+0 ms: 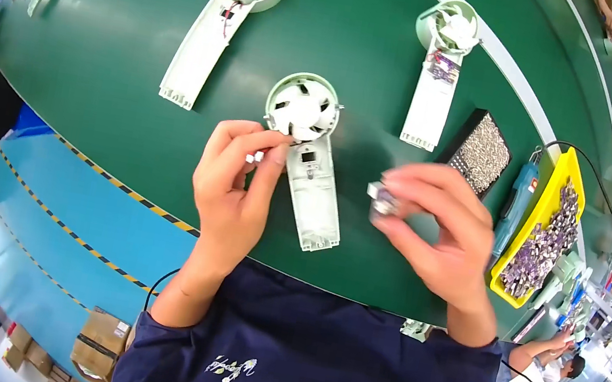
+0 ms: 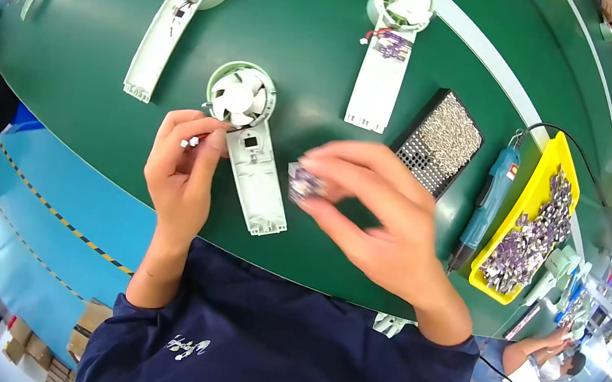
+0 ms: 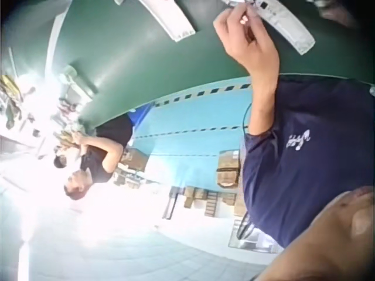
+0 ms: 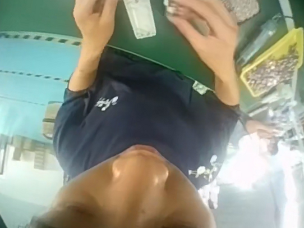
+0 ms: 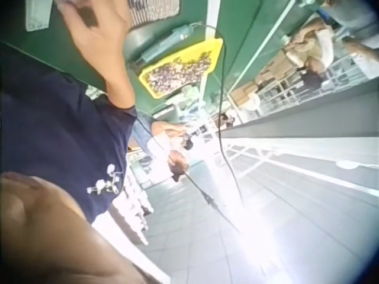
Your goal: Assemble handheld fans by installing internal components and using an electric screwdriver on a production line.
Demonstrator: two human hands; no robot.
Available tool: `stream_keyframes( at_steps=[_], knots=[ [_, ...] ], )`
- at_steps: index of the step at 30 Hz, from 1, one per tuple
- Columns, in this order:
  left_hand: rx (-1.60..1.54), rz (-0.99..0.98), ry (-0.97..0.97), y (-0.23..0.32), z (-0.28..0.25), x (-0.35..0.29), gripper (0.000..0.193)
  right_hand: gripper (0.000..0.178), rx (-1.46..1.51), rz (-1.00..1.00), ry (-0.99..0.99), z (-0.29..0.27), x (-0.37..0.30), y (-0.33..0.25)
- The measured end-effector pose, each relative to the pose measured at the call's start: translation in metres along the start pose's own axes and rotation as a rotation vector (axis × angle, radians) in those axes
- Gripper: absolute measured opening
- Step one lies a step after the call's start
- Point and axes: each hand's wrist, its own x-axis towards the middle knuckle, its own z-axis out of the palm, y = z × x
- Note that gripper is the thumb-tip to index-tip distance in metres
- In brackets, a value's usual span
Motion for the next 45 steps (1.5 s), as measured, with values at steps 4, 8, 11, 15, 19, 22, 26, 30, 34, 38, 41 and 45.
stream_keyframes(
  at_steps=[4,8,11,15,19,22,26,30,34,38,41,45],
  knots=[
    [-0.062,0.006,0.028,0.002,0.004,0.0,0.015,0.037,-0.221,-0.057,-0.1,0.028,0.034,-0.008],
    [0.042,0.064,0.029,0.0,0.003,0.002,0.015,0.036,-0.364,0.007,-0.15,0.04,0.042,-0.005],
    [0.012,0.083,0.016,-0.001,0.004,0.004,0.016,0.036,-0.395,0.056,-0.184,0.042,0.041,-0.002],
    [0.02,0.147,0.008,-0.006,0.004,0.008,0.013,0.035,-0.362,0.117,-0.165,0.046,0.042,0.0],
    [0.049,0.173,0.0,-0.004,0.002,0.007,0.014,0.035,-0.393,0.119,-0.17,0.047,0.044,-0.001],
    [0.029,0.152,-0.011,-0.001,0.001,0.006,0.016,0.036,-0.392,0.115,-0.184,0.047,0.044,-0.001],
    [0.016,0.119,-0.038,0.0,0.002,0.006,0.019,0.034,-0.407,0.132,-0.171,0.048,0.04,-0.001],
    [0.026,0.118,-0.039,-0.002,0.002,0.003,0.019,0.032,-0.454,0.092,-0.157,0.051,0.037,-0.002],
    [-0.013,0.095,-0.026,-0.005,0.004,0.003,0.02,0.03,-0.446,0.047,-0.146,0.052,0.039,0.001],
    [-0.022,0.096,-0.049,-0.003,0.004,0.003,0.022,0.028,-0.448,0.063,-0.152,0.05,0.039,0.003],
    [0.008,0.169,-0.163,0.002,-0.002,0.006,0.025,0.027,-0.417,0.107,-0.169,0.047,0.041,0.005],
    [0.021,0.207,-0.193,0.002,-0.005,0.007,0.028,0.026,-0.348,0.124,-0.164,0.048,0.04,0.006]
  ],
)
